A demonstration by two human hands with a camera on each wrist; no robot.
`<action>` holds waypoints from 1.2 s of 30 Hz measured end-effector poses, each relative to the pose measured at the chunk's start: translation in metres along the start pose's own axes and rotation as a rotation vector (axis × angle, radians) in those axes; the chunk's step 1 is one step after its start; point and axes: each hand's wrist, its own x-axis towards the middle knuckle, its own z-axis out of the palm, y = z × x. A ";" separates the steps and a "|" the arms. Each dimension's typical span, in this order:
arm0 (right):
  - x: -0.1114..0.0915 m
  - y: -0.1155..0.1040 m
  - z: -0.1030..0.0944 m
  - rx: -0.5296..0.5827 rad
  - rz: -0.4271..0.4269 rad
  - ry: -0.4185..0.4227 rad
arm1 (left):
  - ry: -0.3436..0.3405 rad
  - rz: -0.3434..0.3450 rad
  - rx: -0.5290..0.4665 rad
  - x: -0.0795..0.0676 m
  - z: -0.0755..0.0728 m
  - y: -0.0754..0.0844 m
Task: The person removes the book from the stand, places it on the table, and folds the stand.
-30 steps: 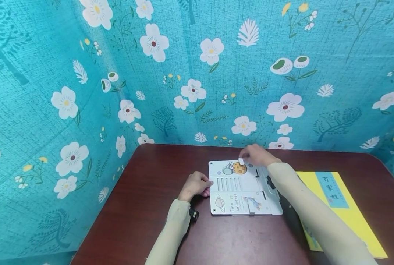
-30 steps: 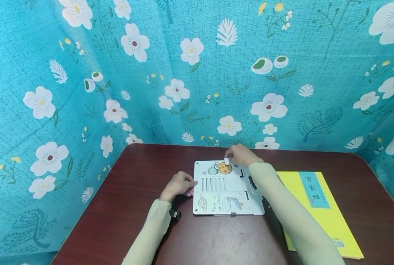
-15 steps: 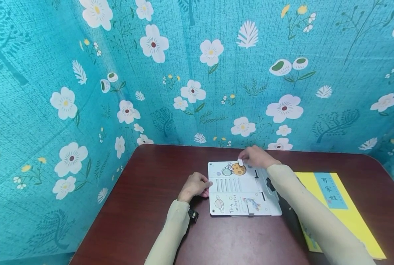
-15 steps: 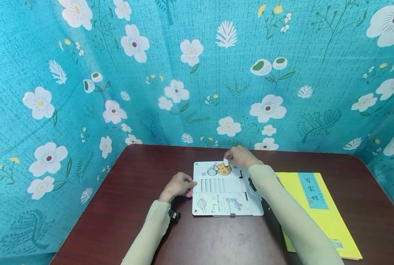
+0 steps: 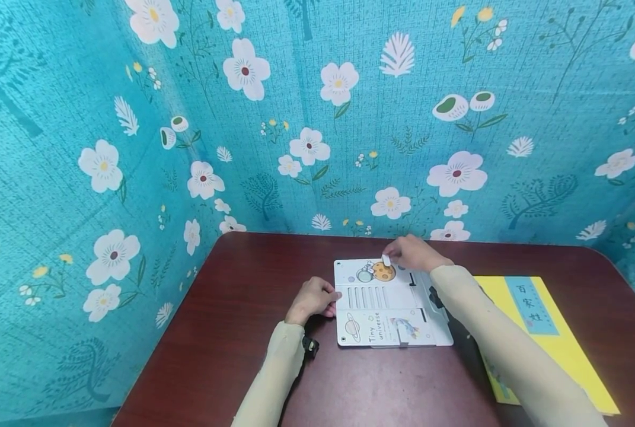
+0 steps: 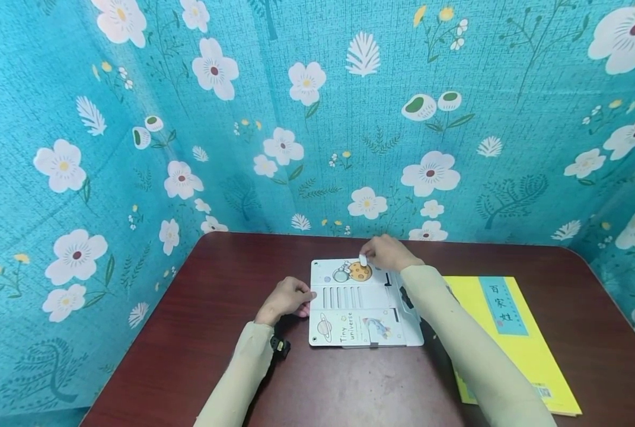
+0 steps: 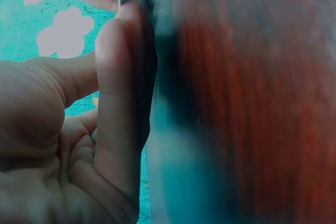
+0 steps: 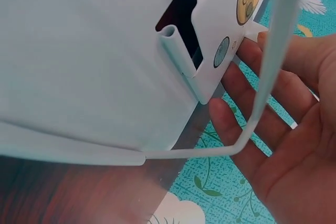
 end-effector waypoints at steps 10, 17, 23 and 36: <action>-0.013 -0.001 -0.006 -0.016 -0.031 -0.023 | -0.014 0.018 -0.013 0.001 -0.001 -0.003; -0.033 0.003 -0.004 0.023 0.019 0.017 | -0.031 0.020 -0.023 0.002 -0.001 -0.005; -0.049 0.007 0.000 0.053 -0.014 0.079 | -0.033 0.030 -0.027 0.003 -0.003 -0.004; -0.078 0.011 0.009 0.030 0.017 0.224 | -0.030 0.019 -0.011 0.004 -0.006 -0.004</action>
